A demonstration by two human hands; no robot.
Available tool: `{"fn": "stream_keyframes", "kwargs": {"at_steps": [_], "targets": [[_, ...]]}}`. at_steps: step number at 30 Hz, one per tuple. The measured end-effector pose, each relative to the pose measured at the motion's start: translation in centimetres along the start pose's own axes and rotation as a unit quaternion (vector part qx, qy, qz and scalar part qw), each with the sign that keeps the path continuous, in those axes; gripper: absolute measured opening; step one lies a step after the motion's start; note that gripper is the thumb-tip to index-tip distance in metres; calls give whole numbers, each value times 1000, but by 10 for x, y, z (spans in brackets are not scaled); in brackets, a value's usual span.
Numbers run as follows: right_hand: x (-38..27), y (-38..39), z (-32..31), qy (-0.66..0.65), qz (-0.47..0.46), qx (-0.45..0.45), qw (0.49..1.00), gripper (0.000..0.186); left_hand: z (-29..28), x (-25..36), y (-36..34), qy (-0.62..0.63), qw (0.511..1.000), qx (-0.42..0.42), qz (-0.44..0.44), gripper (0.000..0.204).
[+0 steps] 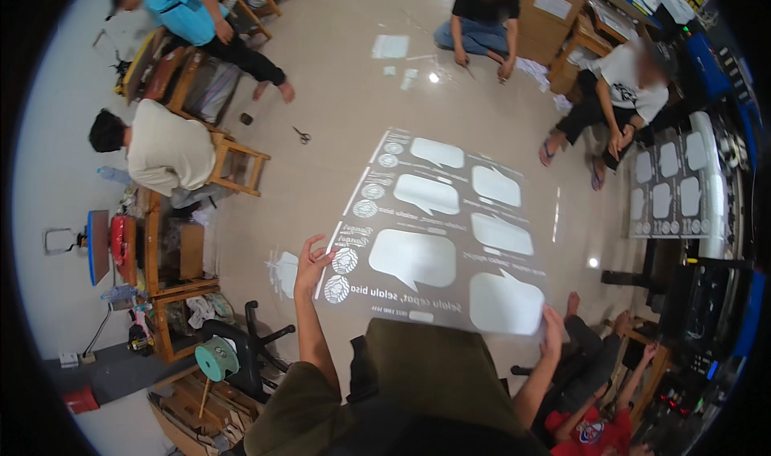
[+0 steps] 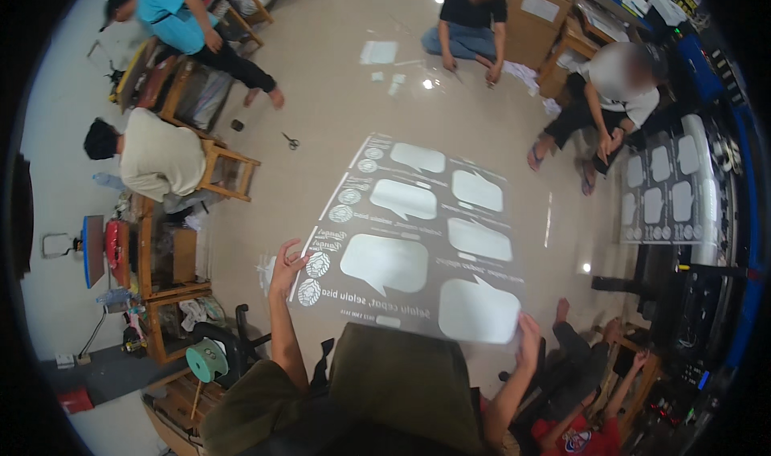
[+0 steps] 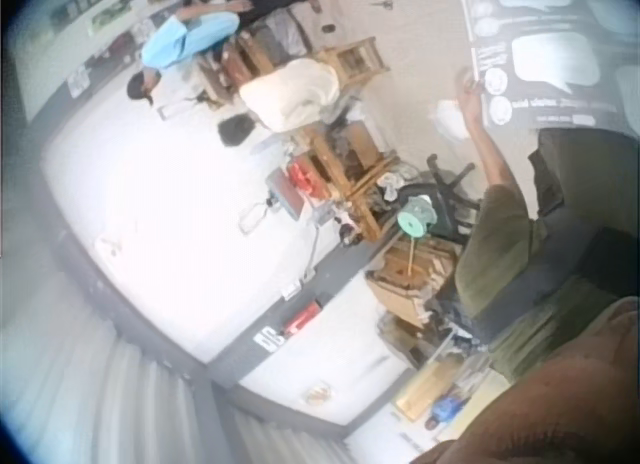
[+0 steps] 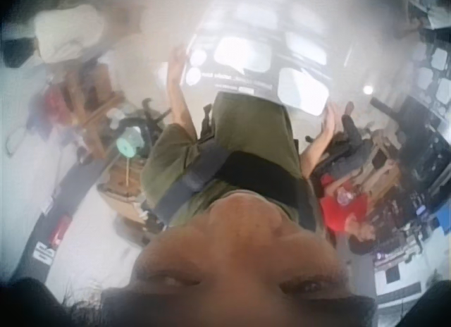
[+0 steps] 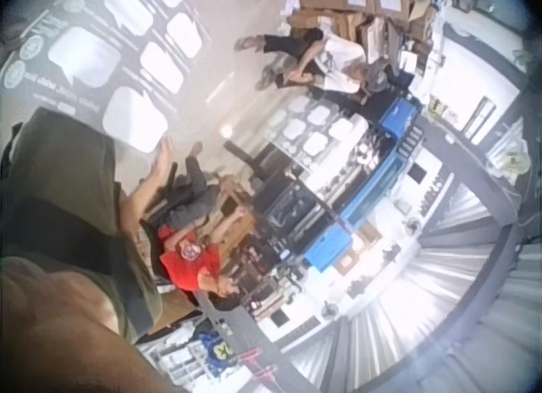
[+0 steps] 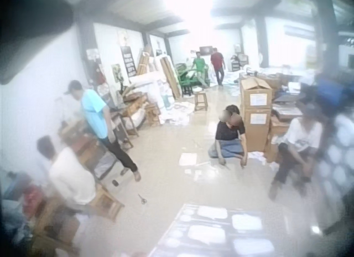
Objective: The person retrieves a large printed sheet from a machine, unrolls it, and places it on the floor. They then sit on the floor and handle several smaller cut pieces of the printed sheet, peeling back layers and smoothing them out.
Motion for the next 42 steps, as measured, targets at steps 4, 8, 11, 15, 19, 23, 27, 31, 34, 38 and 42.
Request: {"fn": "stream_keyframes", "kwargs": {"at_steps": [4,8,11,15,19,23,27,31,34,38,42], "targets": [[79,-124,29,57,2,24,998,23,41,-101,-65,-60,998,15,-12,58],[131,-217,73,261,-90,-41,960,25,58,-202,-162,-192,981,8,23,35],[174,-253,100,307,-148,-28,940,24,65,-260,-198,-251,968,7,10,33],[243,-278,141,277,-177,24,944,18,81,-322,-225,-299,953,53,15,39],[329,-321,167,335,-218,16,916,28,105,-380,-253,-383,921,64,38,46],[408,-321,217,314,0,-134,940,46,59,-463,-275,-519,850,31,81,73],[452,-282,244,429,-46,-276,859,53,2,-524,-246,-550,833,26,-46,84],[449,-225,247,416,-50,-311,853,49,-18,-535,-169,-511,850,-79,-100,82],[434,-184,239,442,-62,-306,841,48,-39,-517,-106,-382,903,-69,-184,73],[409,-128,222,516,-93,-308,794,47,-78,-496,-24,-366,916,-82,-140,59],[405,-58,176,512,-115,-274,806,45,-117,-476,69,-253,930,-129,-232,54]]}}
Point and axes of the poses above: each hand's wrist, its own y-axis away from the middle knuckle, its own z-axis out of the palm, x = y × z, the point moved 6 cm from there along -y, towards the middle knuckle, and after that the axes turned 14 degrees about x, right-handed, at the moved point
